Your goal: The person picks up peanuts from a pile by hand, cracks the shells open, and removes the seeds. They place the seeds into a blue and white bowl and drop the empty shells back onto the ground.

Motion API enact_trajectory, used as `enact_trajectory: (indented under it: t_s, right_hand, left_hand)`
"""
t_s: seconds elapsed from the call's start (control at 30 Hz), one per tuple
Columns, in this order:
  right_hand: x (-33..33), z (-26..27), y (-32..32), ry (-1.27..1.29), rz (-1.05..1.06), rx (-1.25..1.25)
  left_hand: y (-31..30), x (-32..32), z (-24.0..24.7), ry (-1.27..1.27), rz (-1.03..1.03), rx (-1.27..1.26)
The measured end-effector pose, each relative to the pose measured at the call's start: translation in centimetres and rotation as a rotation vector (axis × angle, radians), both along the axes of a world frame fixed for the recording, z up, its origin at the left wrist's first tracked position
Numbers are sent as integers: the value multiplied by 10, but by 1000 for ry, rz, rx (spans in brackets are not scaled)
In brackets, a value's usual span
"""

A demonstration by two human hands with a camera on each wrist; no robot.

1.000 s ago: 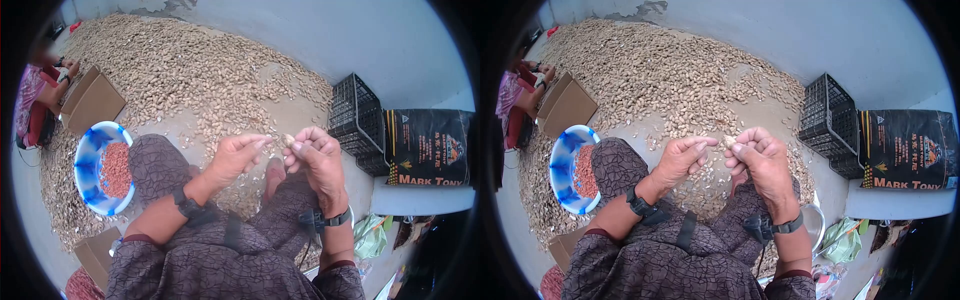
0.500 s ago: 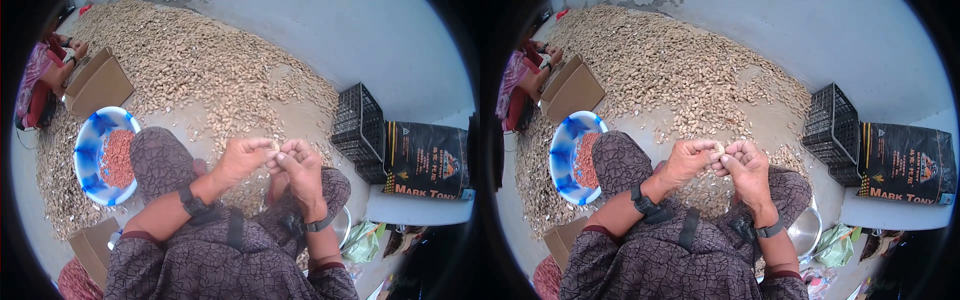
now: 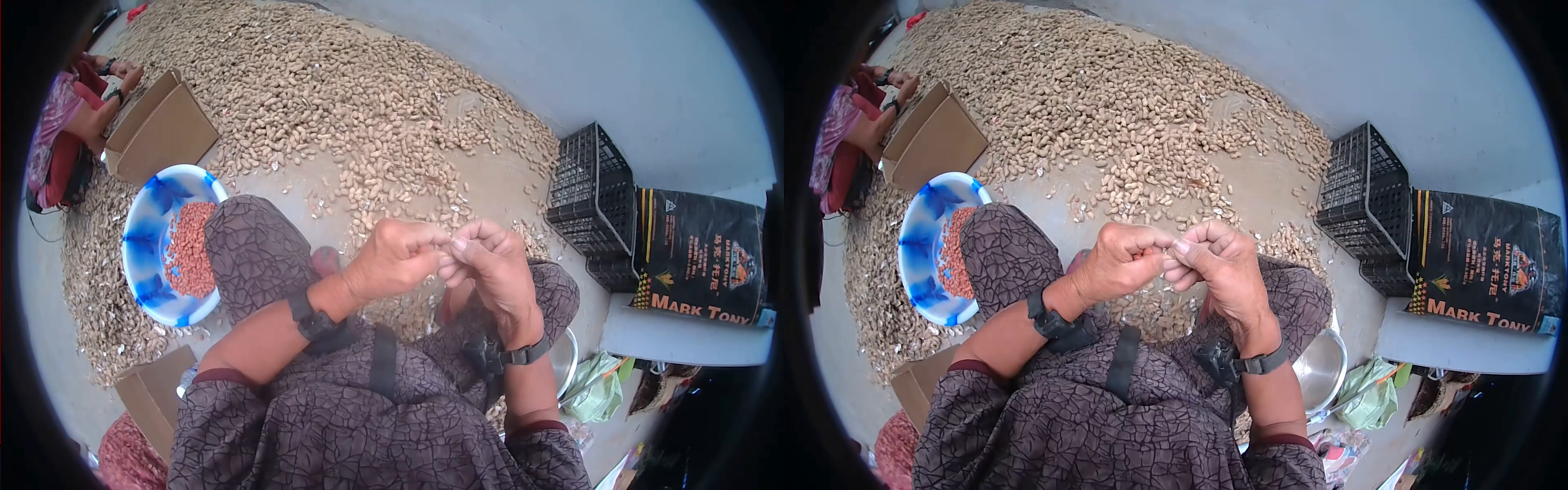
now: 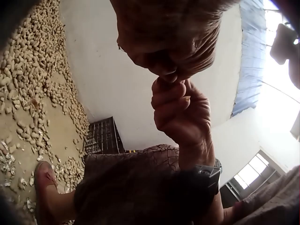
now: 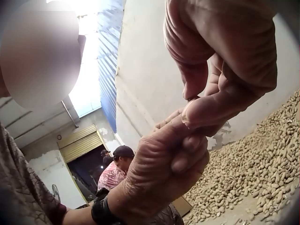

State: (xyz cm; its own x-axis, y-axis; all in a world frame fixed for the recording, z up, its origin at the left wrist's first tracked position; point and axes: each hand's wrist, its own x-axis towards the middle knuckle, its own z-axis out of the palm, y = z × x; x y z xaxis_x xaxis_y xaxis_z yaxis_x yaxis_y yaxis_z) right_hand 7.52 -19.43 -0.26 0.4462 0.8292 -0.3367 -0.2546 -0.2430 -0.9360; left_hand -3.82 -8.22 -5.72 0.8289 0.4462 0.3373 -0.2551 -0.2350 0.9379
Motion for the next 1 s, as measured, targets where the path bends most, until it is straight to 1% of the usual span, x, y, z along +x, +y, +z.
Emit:
enact_trajectory:
  t_s: [0.07,0.3,0.43,0.53,0.63,0.7,0.73,0.8,0.83,0.9,0.93,0.97,1.0]
  right_hand:
    - [1,-1,-2,36,-17,38]
    - [3,-2,-7,72,-22,54]
    - [3,0,-9,71,-23,46]
    - [3,-1,-11,81,-25,56]
    - [2,-2,-11,100,-44,82]
    - [1,-3,-11,106,-63,92]
    - [1,-4,-11,115,-80,86]
    - [1,-4,-11,124,-97,79]
    - [1,-5,-10,107,-120,78]
    - [0,-6,-9,91,-144,79]
    - [0,-6,-9,35,-150,71]
    - [0,-6,-8,-21,-156,62]
    - [-2,-5,-8,-20,-156,61]
  left_hand:
    - [-1,1,-4,-1,-4,5]
    - [-6,4,-5,-49,-39,-7]
    - [-6,3,-3,-24,-59,24]
    - [-8,3,0,-5,-55,8]
    - [-8,7,-6,-71,-11,-34]
    - [-8,10,-7,-158,15,103]
    - [-9,11,-10,-157,14,103]
    - [-11,13,-14,-59,-36,-95]
    - [-11,12,-13,-58,-36,-95]
    - [-10,11,-9,177,-129,-580]
    - [-10,13,-12,177,-129,-579]
    - [-10,15,-18,163,-148,-692]
    - [-10,17,-22,149,-167,-805]
